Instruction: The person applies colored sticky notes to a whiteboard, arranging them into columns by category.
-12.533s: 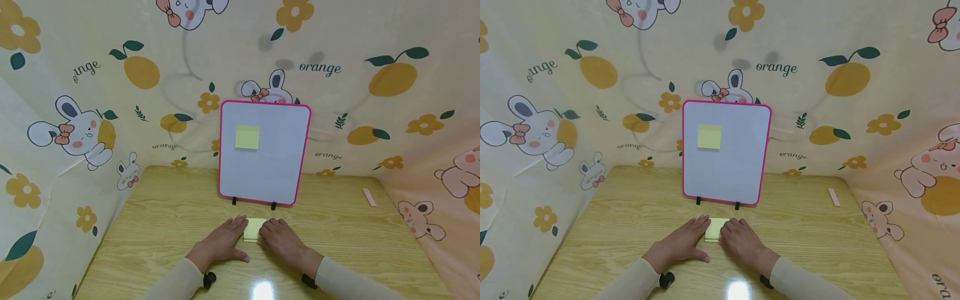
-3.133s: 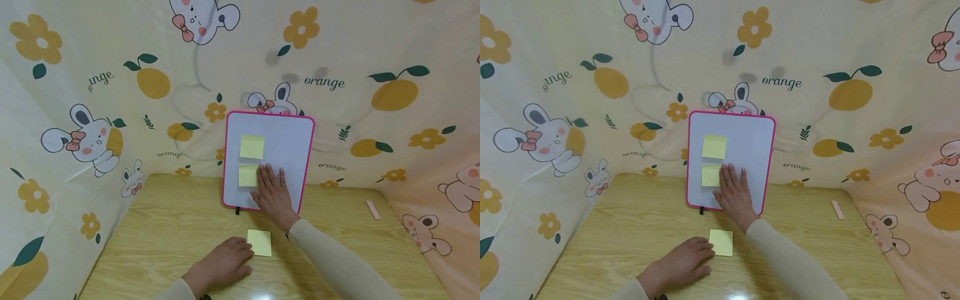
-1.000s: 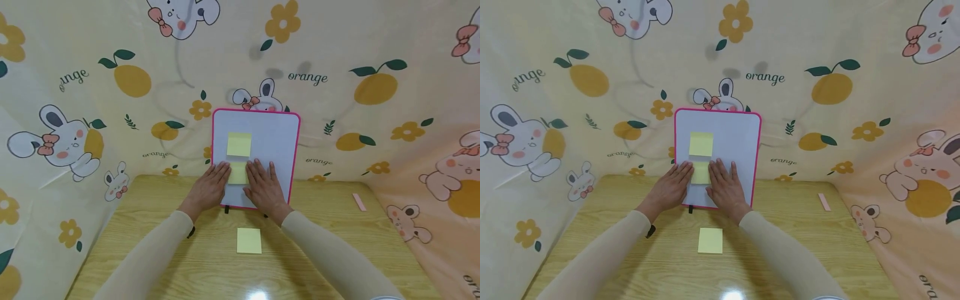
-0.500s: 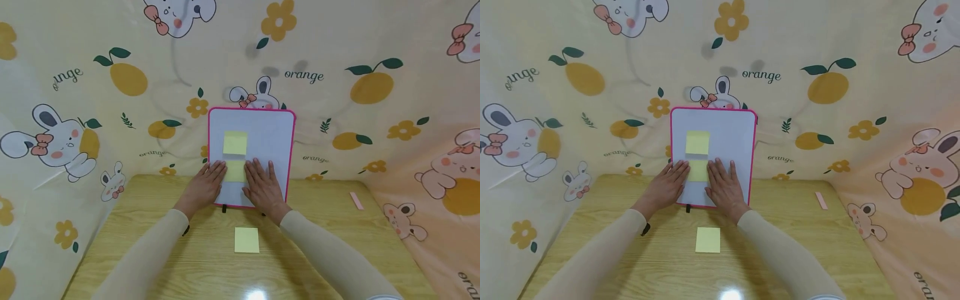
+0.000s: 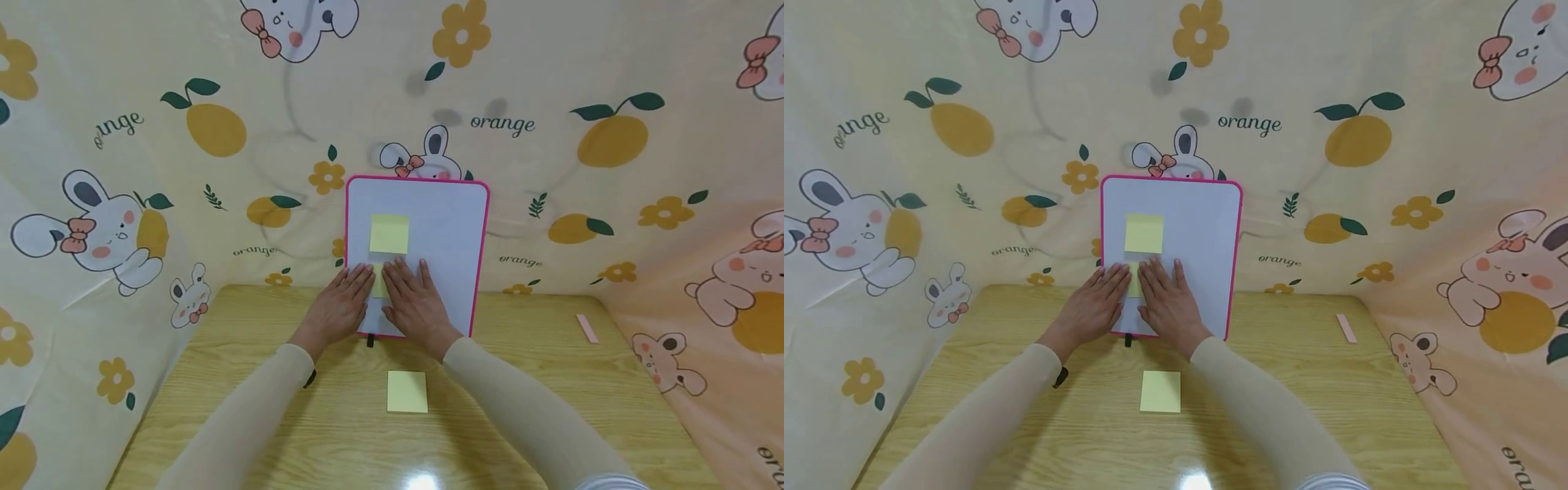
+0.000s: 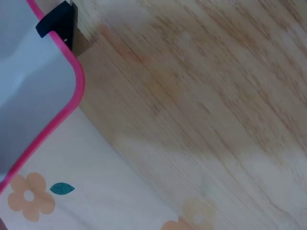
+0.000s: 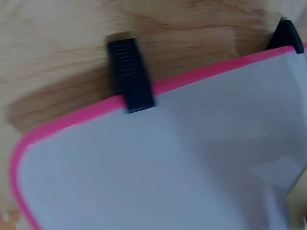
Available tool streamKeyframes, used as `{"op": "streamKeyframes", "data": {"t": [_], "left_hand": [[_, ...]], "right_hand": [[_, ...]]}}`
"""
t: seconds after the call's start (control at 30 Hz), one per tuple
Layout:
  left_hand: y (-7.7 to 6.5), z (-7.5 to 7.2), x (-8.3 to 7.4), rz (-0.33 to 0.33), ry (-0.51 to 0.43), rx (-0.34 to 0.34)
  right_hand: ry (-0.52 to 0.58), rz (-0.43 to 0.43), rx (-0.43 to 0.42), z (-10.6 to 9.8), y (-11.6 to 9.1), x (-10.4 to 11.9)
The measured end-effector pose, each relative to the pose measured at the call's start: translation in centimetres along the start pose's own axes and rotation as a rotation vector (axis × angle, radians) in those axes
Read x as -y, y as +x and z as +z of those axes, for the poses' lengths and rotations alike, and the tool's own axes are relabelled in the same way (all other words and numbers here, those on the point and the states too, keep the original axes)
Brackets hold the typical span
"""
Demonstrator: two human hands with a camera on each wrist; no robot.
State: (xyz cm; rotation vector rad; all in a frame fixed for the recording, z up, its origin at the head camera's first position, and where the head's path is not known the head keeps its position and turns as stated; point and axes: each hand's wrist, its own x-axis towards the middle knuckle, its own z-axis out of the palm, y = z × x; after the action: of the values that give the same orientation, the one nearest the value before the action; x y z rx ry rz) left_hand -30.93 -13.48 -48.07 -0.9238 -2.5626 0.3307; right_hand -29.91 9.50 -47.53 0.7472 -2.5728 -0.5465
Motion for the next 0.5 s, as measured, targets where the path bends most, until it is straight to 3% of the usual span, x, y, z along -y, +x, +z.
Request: {"op": "streamKeyframes", "data": {"t": [0.2,0.37,0.5], "left_hand": [[0.0,0.0,-0.2,-0.001,-0.023,-0.002],[-0.2,0.7,-1.4,0.024,-0.025,-0.007],[-1.4,1.2,-2.9,0.049,-0.065,0.011]], "right_hand": [[0.06,0.089,-0.005,0.5,-1.4,-0.4],[0.077,0.045,-0.016,1.4,-2.7,0.4],[0.047,0.003,0.019,1.9,-3.9,1.1]]}}
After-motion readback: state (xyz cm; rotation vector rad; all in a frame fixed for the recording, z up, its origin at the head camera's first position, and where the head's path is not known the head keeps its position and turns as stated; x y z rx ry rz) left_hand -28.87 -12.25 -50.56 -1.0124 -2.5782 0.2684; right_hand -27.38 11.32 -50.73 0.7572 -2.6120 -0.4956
